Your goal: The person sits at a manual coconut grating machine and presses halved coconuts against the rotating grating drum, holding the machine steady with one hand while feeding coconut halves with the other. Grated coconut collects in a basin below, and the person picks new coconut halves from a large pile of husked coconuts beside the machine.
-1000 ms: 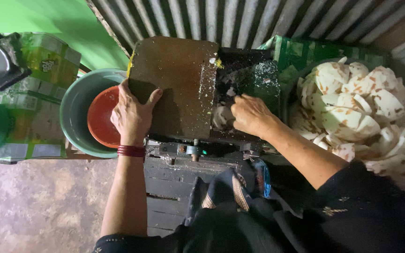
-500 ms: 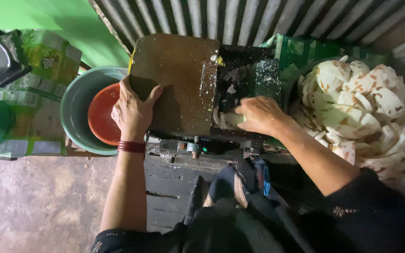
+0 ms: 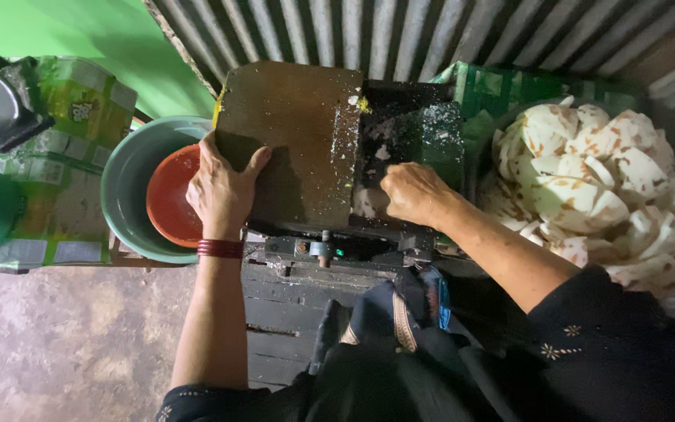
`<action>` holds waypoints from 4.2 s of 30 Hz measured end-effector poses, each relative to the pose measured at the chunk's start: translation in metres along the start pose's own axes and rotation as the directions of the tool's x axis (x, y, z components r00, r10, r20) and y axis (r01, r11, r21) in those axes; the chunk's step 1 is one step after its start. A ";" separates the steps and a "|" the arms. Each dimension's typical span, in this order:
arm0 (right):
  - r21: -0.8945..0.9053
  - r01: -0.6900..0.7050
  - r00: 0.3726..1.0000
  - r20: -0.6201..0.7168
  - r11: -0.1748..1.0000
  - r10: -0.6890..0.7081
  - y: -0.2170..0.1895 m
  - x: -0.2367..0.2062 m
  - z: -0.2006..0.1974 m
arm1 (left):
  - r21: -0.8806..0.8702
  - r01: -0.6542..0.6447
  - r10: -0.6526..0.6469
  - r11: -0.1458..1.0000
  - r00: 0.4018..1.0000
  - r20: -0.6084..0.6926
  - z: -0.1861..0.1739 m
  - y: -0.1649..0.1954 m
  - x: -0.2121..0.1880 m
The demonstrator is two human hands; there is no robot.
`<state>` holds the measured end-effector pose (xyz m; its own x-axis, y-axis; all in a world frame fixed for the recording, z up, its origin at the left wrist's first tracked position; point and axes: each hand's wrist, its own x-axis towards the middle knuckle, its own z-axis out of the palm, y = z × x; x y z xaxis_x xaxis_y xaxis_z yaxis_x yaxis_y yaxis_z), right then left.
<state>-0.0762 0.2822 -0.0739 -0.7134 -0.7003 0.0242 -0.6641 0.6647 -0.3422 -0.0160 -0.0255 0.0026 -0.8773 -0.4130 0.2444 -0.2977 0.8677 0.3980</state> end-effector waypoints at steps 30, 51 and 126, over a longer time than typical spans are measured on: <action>-0.028 -0.122 0.980 0.153 0.992 0.125 0.013 0.012 0.004 | -0.011 -0.003 0.003 1.000 1.000 -0.004 -0.004 0.006 0.005; -0.074 -0.071 0.978 0.190 0.995 0.083 0.014 0.032 0.026 | 0.004 0.014 -0.014 1.000 1.000 -0.021 -0.005 0.005 0.008; -0.025 0.048 0.977 0.208 0.999 -0.041 0.027 0.047 0.063 | 0.027 0.041 -0.041 0.999 0.999 -0.003 -0.006 0.006 0.001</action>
<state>-0.1137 0.2506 -0.1411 -0.6231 -0.7661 -0.1577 -0.7028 0.6369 -0.3168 -0.0164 -0.0225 0.0103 -0.8631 -0.4492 0.2309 -0.3436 0.8573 0.3834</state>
